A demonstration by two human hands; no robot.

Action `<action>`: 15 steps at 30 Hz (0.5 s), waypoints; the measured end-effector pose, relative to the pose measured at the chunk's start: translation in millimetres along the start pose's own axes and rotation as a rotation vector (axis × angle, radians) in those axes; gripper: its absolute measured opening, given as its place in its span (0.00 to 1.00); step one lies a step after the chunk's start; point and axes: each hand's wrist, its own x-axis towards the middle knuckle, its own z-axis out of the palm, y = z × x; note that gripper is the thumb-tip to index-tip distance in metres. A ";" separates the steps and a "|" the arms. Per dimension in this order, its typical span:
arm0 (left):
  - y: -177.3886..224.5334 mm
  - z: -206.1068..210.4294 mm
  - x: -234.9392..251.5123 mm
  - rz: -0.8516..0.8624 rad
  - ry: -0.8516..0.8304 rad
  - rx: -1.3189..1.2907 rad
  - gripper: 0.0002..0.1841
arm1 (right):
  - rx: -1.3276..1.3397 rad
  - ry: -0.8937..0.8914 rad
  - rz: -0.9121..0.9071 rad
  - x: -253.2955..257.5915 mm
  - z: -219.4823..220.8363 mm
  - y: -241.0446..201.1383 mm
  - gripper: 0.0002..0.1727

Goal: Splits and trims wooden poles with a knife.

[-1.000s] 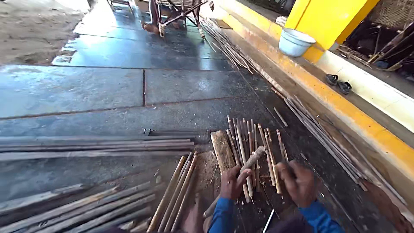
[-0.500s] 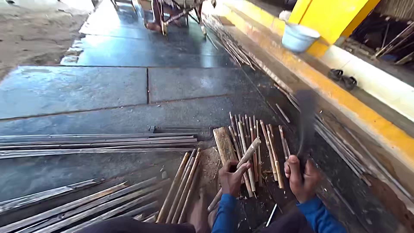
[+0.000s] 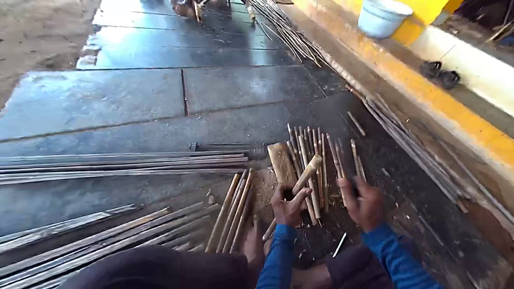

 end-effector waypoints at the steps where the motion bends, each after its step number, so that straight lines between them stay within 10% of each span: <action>1: -7.8 -3.5 -2.4 0.018 -0.059 0.101 0.23 | -0.130 -0.092 0.000 -8.0 8.9 9.5 0.28; 7: -91.1 -37.1 -25.3 -0.335 -0.337 0.931 0.25 | 0.471 0.169 0.354 -93.6 43.2 14.3 0.22; 15: -42.1 46.2 53.7 -0.451 -0.538 0.785 0.40 | 0.632 0.162 0.763 -97.2 41.5 61.1 0.21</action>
